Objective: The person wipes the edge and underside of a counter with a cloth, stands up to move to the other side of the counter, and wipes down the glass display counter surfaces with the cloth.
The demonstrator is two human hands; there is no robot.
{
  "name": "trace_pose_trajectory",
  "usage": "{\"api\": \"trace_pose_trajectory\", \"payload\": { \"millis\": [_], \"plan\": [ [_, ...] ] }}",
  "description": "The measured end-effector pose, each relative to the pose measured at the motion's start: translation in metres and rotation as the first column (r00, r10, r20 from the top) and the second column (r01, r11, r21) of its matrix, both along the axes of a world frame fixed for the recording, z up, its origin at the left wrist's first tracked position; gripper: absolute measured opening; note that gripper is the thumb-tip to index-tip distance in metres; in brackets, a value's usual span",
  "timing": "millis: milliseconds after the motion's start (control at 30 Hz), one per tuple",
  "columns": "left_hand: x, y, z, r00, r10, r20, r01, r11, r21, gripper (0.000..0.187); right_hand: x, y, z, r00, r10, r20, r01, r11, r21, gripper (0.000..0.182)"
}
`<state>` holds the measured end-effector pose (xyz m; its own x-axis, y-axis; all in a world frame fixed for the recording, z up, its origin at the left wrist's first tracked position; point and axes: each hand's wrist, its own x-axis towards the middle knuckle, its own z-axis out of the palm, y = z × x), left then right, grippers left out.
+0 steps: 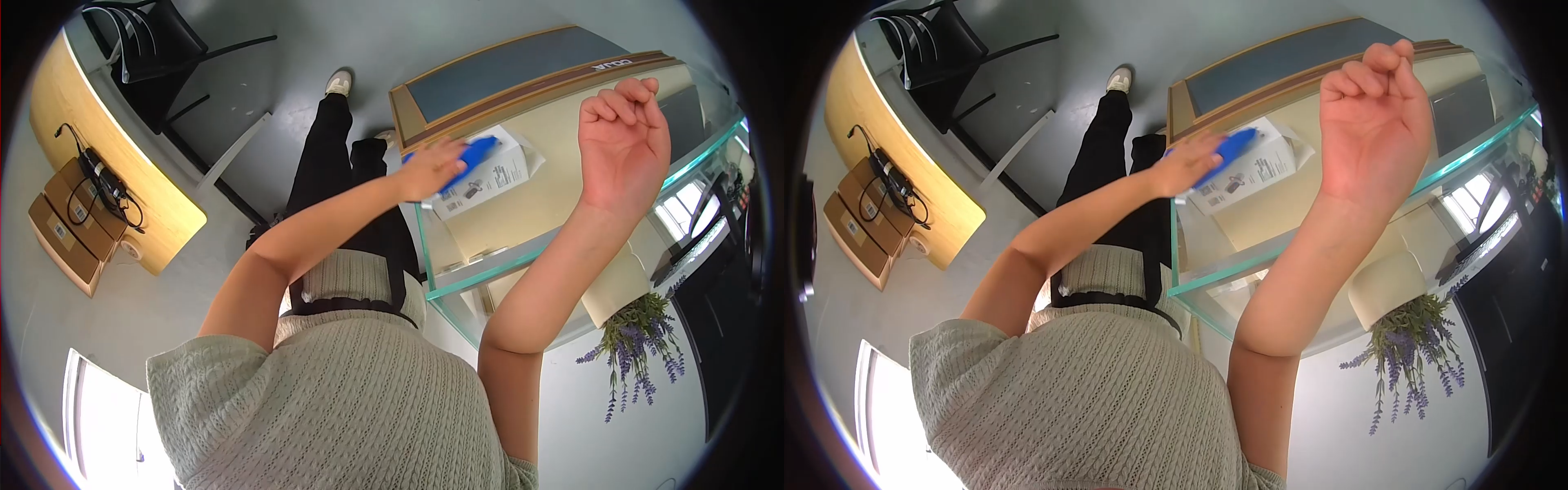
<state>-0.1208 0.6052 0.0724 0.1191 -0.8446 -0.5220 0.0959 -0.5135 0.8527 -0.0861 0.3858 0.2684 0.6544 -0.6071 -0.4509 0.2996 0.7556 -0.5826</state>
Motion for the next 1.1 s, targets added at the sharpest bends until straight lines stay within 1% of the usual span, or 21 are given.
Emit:
{"api": "trace_pose_trajectory", "payload": {
  "millis": [33,67,133,233,267,300,333,367,400,467,533,600,633,700,767,833,867,933,1000,1033,1100],
  "plan": [
    [-0.007,0.013,-0.027,1.000,-0.003,0.021,0.000,0.993,0.118,0.049,0.000,0.002,0.001,1.000,0.000,0.001,0.000,1.000,-0.008,0.016],
    [-0.008,0.026,-0.031,1.000,0.000,0.022,-0.003,0.993,0.115,0.049,0.001,0.002,0.002,1.000,0.002,0.002,-0.002,1.000,-0.011,0.016],
    [-0.012,0.047,-0.026,0.870,0.368,-0.328,-0.326,0.929,0.177,0.048,0.002,0.003,0.005,1.000,0.022,-0.007,-0.022,1.000,0.005,0.014],
    [-0.039,0.063,0.010,0.847,0.418,-0.329,-0.430,0.902,0.039,0.043,0.002,0.002,0.006,1.000,0.028,0.010,-0.028,0.999,0.018,0.015],
    [-0.022,0.058,0.056,0.928,0.282,-0.244,-0.283,0.959,0.029,0.042,0.003,0.002,0.005,1.000,0.029,0.012,-0.029,0.999,0.015,0.015],
    [-0.008,0.051,0.087,0.951,0.167,-0.259,-0.200,0.974,-0.105,0.041,0.002,0.001,0.005,0.999,0.042,0.023,-0.042,0.999,0.018,0.014],
    [0.008,0.039,0.108,0.951,0.164,-0.261,-0.197,0.975,-0.106,0.041,0.002,0.001,0.005,0.998,0.052,0.034,-0.053,0.998,0.019,0.014],
    [0.021,0.025,0.126,0.967,0.025,-0.254,-0.085,0.970,-0.228,0.043,0.002,0.001,0.005,0.998,0.049,0.033,-0.050,0.999,0.016,0.014],
    [0.023,0.015,0.134,0.967,-0.112,-0.230,0.027,0.939,-0.344,0.045,0.003,0.001,0.005,0.995,0.082,0.056,-0.084,0.996,0.025,0.014],
    [0.020,-0.010,0.113,0.977,-0.103,-0.185,0.030,0.931,-0.363,0.047,0.004,0.000,0.006,0.990,0.115,0.081,-0.118,0.993,0.027,0.014],
    [0.007,-0.031,0.070,0.994,-0.015,-0.106,-0.021,0.943,-0.332,0.050,0.004,0.000,0.006,0.993,0.102,0.065,-0.105,0.994,0.036,0.013],
    [0.007,-0.038,0.056,0.968,0.094,-0.232,-0.122,0.986,-0.112,0.048,0.003,-0.002,0.004,0.990,0.119,0.078,-0.122,0.992,0.024,0.013],
    [0.004,-0.033,0.053,0.968,0.096,-0.232,-0.124,0.986,-0.112,0.048,0.002,-0.003,0.004,0.987,0.132,0.093,-0.133,0.991,0.011,0.013],
    [0.001,-0.016,0.043,0.991,0.124,-0.044,-0.121,0.991,0.058,0.050,0.003,-0.002,0.005,0.987,0.127,0.096,-0.130,0.991,0.022,0.013],
    [-0.012,0.016,0.030,0.975,0.186,-0.119,-0.187,0.982,0.009,0.052,0.003,-0.001,0.005,0.987,0.119,0.106,-0.123,0.992,0.031,0.013],
    [-0.001,0.039,0.069,0.835,0.273,-0.479,-0.267,0.960,0.083,0.051,0.003,-0.002,0.004,0.993,0.080,0.089,-0.084,0.996,0.039,0.013],
    [0.011,0.047,0.096,0.739,0.221,-0.636,-0.266,0.964,0.025,0.052,0.004,-0.002,0.005,0.992,0.076,0.096,-0.080,0.996,0.034,0.013],
    [0.027,0.050,0.132,0.814,-0.085,-0.575,-0.099,0.954,-0.282,0.050,0.004,0.000,0.005,0.993,0.062,0.099,-0.066,0.997,0.034,0.013],
    [0.027,0.031,0.145,0.921,-0.205,-0.332,0.059,0.914,-0.402,0.050,0.002,0.001,0.005,0.993,0.065,0.095,-0.069,0.997,0.045,0.013],
    [0.025,0.018,0.140,0.922,-0.210,-0.325,0.065,0.912,-0.405,0.050,0.004,0.000,0.005,0.993,0.068,0.099,-0.073,0.996,0.049,0.013],
    [0.019,-0.016,0.113,0.981,-0.104,-0.163,0.027,0.908,-0.417,0.051,0.006,-0.002,0.002,0.995,0.051,0.085,-0.055,0.997,0.045,0.013]
  ]
}}
